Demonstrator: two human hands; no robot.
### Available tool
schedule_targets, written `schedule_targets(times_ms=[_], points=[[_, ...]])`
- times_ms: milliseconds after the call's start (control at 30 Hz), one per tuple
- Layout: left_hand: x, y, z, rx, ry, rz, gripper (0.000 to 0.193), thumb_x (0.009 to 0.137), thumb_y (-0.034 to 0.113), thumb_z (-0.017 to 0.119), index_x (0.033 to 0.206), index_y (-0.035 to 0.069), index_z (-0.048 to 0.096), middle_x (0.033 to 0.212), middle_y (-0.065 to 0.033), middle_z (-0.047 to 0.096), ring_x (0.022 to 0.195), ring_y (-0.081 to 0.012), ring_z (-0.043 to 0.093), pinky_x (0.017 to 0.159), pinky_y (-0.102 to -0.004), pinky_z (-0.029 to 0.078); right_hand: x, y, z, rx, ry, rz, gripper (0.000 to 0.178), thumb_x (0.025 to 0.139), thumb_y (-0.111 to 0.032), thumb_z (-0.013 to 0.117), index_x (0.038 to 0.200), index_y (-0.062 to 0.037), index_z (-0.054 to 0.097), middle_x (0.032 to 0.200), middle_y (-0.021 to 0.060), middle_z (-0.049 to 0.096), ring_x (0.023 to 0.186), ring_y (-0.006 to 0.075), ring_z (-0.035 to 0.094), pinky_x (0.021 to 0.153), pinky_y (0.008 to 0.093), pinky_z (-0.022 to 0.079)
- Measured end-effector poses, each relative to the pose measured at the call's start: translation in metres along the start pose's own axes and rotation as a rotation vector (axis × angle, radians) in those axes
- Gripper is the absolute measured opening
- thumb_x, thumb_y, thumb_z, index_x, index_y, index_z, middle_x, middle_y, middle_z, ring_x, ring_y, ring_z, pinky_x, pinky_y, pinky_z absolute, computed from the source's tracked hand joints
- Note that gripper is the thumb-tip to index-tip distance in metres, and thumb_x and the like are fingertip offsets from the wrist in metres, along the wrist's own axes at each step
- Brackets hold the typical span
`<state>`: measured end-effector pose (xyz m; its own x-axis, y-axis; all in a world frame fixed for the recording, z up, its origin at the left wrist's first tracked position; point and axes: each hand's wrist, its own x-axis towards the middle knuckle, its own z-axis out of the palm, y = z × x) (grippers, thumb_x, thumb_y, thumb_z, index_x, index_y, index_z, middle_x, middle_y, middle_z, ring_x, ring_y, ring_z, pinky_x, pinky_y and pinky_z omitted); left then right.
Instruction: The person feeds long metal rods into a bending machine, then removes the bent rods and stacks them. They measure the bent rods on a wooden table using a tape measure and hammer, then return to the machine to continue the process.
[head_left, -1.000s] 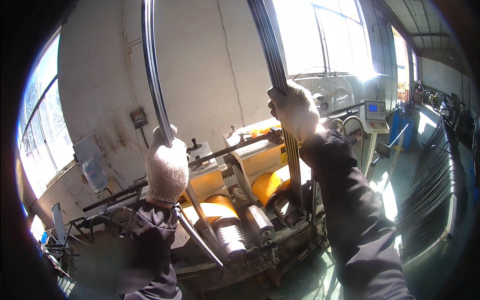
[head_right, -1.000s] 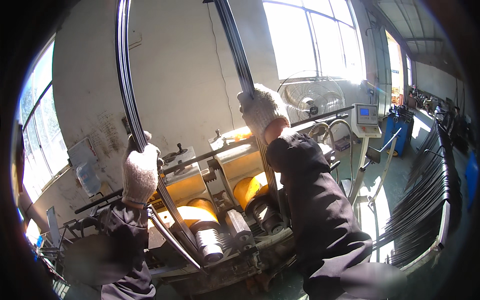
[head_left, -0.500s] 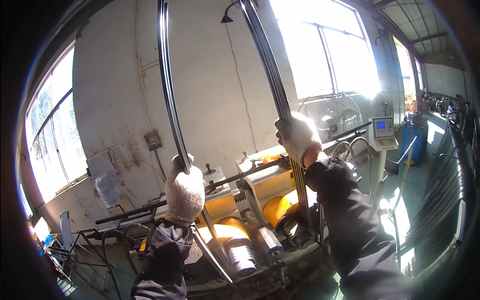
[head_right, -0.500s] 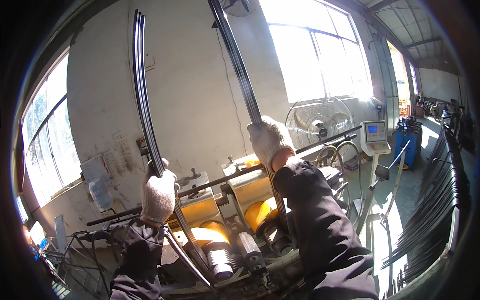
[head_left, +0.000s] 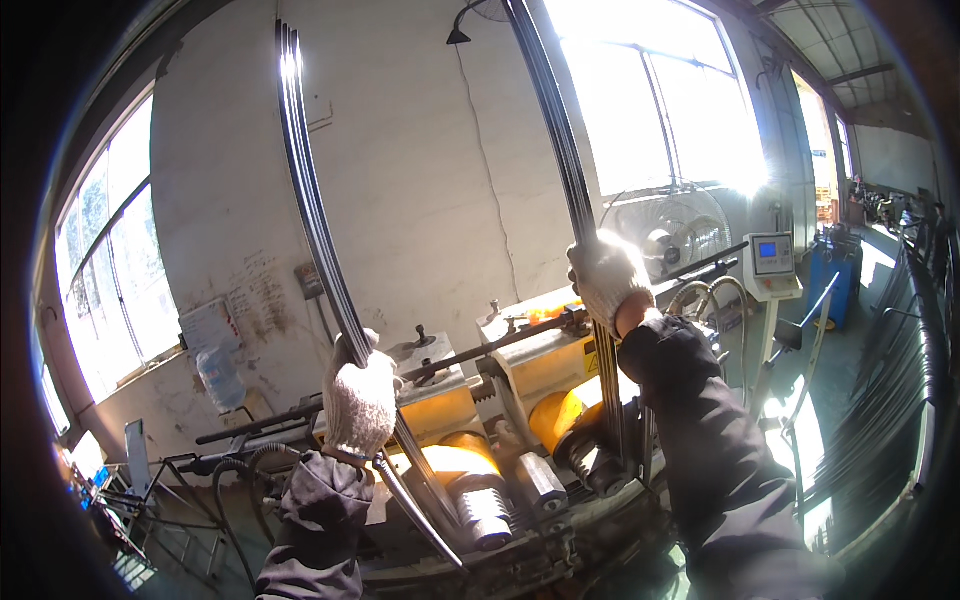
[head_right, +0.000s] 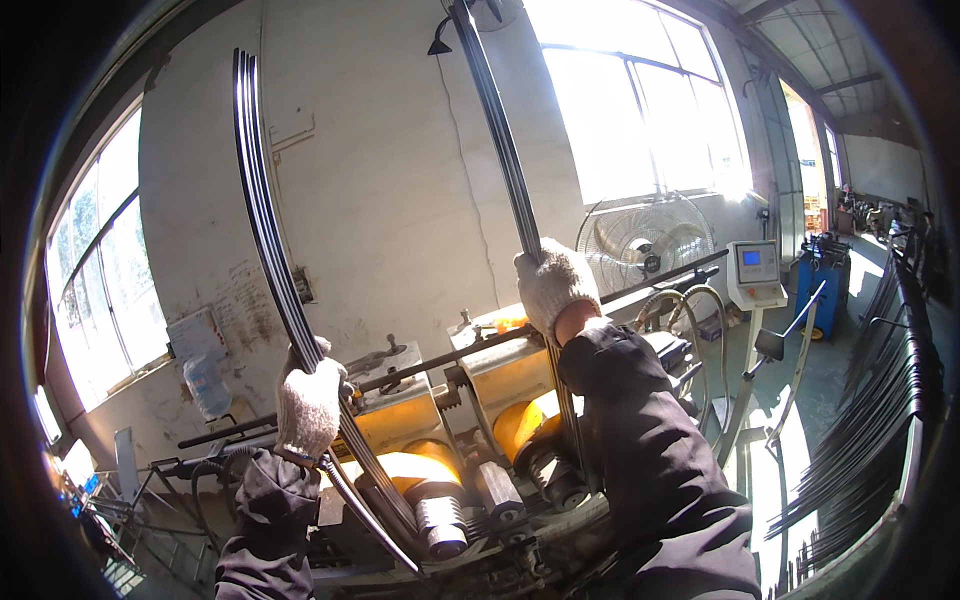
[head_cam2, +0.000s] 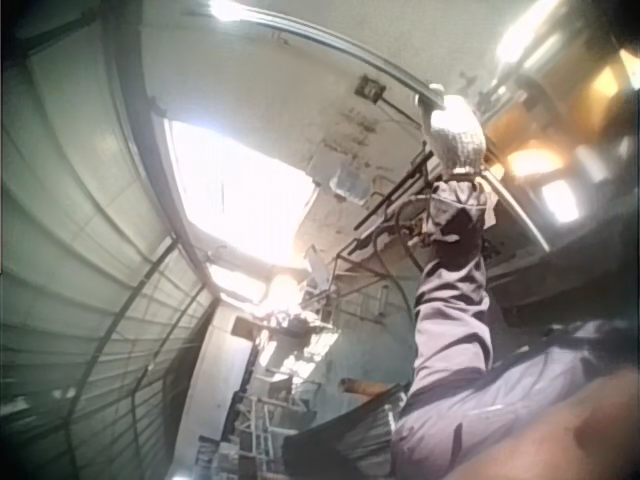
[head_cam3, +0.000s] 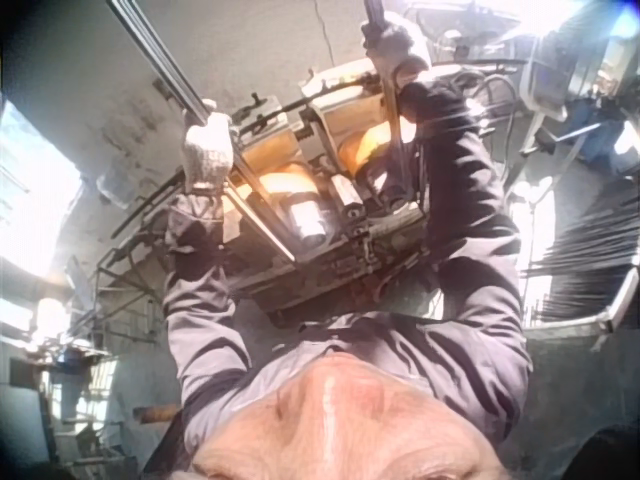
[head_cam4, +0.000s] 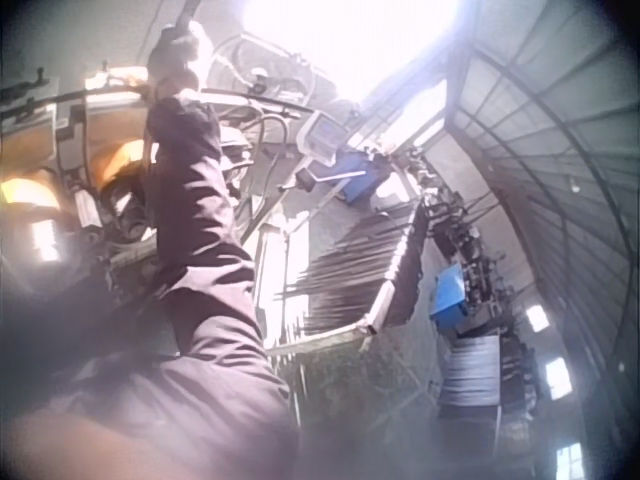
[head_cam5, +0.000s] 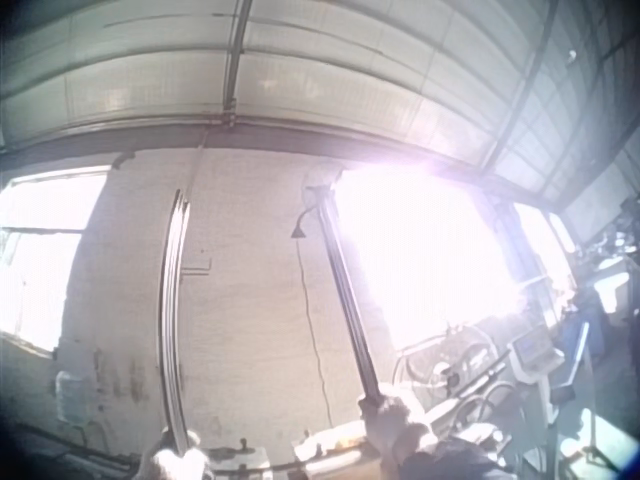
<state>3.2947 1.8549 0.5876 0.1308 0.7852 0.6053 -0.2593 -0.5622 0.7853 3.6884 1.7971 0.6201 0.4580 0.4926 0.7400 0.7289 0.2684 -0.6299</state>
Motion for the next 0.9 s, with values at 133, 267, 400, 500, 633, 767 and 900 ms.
schedule_targets(times_ms=[133,267,400,500,633,767,900], points=[[-0.012,0.011,-0.013,0.208,-0.129,-0.068,0.022,0.106,-0.001,0.070,0.127,0.004,0.067,0.090,-0.0044,0.071,0.073,-0.0154,0.073,0.066,-0.0306,0.061,-0.022,-0.009,-0.010,-0.394,-0.072,-0.016,0.040,0.116,-0.036,0.054,0.119,-0.0022,0.075,0.108,0.0245,0.081,0.105,0.0440,0.078,0.094,0.0495,0.062],[-0.013,0.025,-0.030,0.420,-0.293,-0.110,0.021,0.107,0.007,0.072,0.127,0.001,0.068,0.100,-0.0085,0.077,0.091,-0.0198,0.077,0.084,-0.0359,0.065,-0.061,-0.016,-0.021,-0.878,-0.155,-0.326,0.050,0.122,-0.041,0.053,0.137,0.0021,0.073,0.117,0.0233,0.084,0.108,0.0374,0.083,0.092,0.0427,0.066],[-0.014,0.029,-0.044,0.518,-0.379,-0.130,0.025,0.111,0.015,0.072,0.130,0.000,0.072,0.107,-0.0097,0.080,0.100,-0.0187,0.081,0.091,-0.0352,0.065,-0.184,0.010,-0.028,-0.198,0.501,-0.304,0.026,0.108,-0.004,0.077,0.133,0.0022,0.073,0.122,0.0149,0.080,0.111,0.0192,0.081,0.096,0.0329,0.065],[-0.014,0.029,-0.047,0.588,-0.448,-0.066,0.027,0.114,0.017,0.072,0.137,0.003,0.068,0.110,-0.0091,0.079,0.101,-0.0208,0.080,0.092,-0.0363,0.067,-0.320,0.047,-0.004,0.574,0.507,0.193,0.014,0.115,-0.008,0.071,0.124,0.0033,0.074,0.120,0.0087,0.076,0.104,0.0123,0.074,0.093,0.0282,0.062],[-0.018,0.032,-0.042,0.536,-0.360,-0.138,0.029,0.116,0.021,0.071,0.138,0.003,0.070,0.112,-0.0081,0.080,0.102,-0.0191,0.080,0.093,-0.0345,0.067,-0.437,0.103,0.032,0.331,0.154,0.735,0.022,0.114,-0.018,0.070,0.124,0.0020,0.074,0.118,0.0142,0.076,0.107,0.0244,0.076,0.093,0.0361,0.060],[-0.021,0.037,-0.040,0.615,-0.341,-0.198,0.033,0.116,0.024,0.071,0.140,0.002,0.070,0.113,-0.0088,0.081,0.104,-0.0190,0.081,0.096,-0.0356,0.067,-0.448,0.135,0.058,0.884,-0.072,0.742,0.032,0.113,-0.022,0.072,0.136,0.0008,0.072,0.128,0.0098,0.075,0.116,0.0211,0.073,0.101,0.0357,0.059],[-0.016,0.038,-0.044,0.729,-0.318,-0.216,0.032,0.116,0.018,0.069,0.143,0.002,0.067,0.116,-0.0098,0.081,0.108,-0.0196,0.080,0.099,-0.0367,0.068,-0.425,0.153,0.081,0.140,-0.238,0.205,0.039,0.113,-0.016,0.068,0.147,0.0013,0.073,0.143,0.0176,0.075,0.130,0.0289,0.073,0.112,0.0386,0.057]])
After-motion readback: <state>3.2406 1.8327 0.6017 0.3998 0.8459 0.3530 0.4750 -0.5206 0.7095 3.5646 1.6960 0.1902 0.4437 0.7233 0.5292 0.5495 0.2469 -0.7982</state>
